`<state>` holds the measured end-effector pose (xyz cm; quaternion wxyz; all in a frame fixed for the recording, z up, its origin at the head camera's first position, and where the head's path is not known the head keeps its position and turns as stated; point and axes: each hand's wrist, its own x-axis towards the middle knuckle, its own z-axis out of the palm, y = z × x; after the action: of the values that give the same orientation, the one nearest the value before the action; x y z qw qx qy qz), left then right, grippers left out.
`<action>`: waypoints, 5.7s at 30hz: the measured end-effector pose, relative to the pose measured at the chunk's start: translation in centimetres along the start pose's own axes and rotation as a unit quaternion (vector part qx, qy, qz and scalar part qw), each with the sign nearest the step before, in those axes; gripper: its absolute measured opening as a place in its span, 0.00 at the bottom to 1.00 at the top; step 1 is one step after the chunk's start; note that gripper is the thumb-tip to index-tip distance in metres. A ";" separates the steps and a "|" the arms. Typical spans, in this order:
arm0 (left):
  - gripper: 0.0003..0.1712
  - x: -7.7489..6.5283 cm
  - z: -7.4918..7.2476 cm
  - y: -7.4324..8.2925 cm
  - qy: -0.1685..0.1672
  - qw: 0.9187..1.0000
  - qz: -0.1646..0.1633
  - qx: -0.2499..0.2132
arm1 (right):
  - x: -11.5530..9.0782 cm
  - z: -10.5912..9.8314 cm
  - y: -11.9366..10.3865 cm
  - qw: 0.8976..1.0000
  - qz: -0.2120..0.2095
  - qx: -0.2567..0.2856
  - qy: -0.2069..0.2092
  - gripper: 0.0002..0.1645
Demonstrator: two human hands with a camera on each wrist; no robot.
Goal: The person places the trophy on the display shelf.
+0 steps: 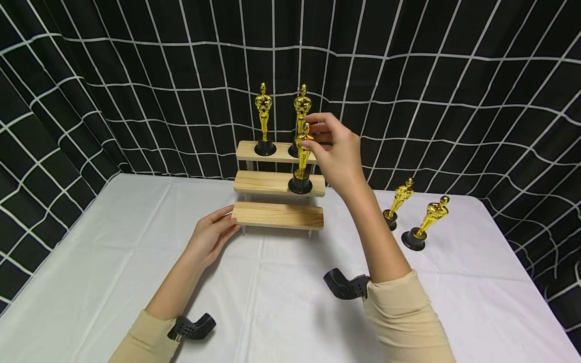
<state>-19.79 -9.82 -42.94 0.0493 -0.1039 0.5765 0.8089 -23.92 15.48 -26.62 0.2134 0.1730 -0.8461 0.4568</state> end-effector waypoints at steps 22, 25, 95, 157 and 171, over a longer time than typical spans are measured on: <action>0.30 0.0 0.0 0.0 0.002 1.000 0.000 -0.002 | 1.9 3.4 -1.0 0.999 -0.024 0.015 -0.031 0.23; 0.30 0.0 0.0 0.0 0.002 1.000 0.001 -0.003 | 2.1 3.8 -1.2 0.999 -0.026 0.019 -0.035 0.23; 0.30 0.1 0.1 -0.1 0.004 1.000 -0.003 -0.001 | -0.2 4.4 -0.9 0.998 -0.022 0.051 -0.038 0.24; 0.30 0.1 0.1 -0.3 0.005 1.000 0.007 0.001 | -12.8 -9.4 7.6 0.966 0.074 -0.147 0.198 0.32; 0.30 0.0 0.0 -0.2 0.006 1.000 0.005 0.004 | -15.0 -11.1 10.1 0.946 0.133 -0.194 0.224 0.33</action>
<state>-19.76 -9.73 -43.13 0.0423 -0.1054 0.5808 0.8061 -13.82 31.67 -36.01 0.3646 -0.0924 -0.8640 0.3348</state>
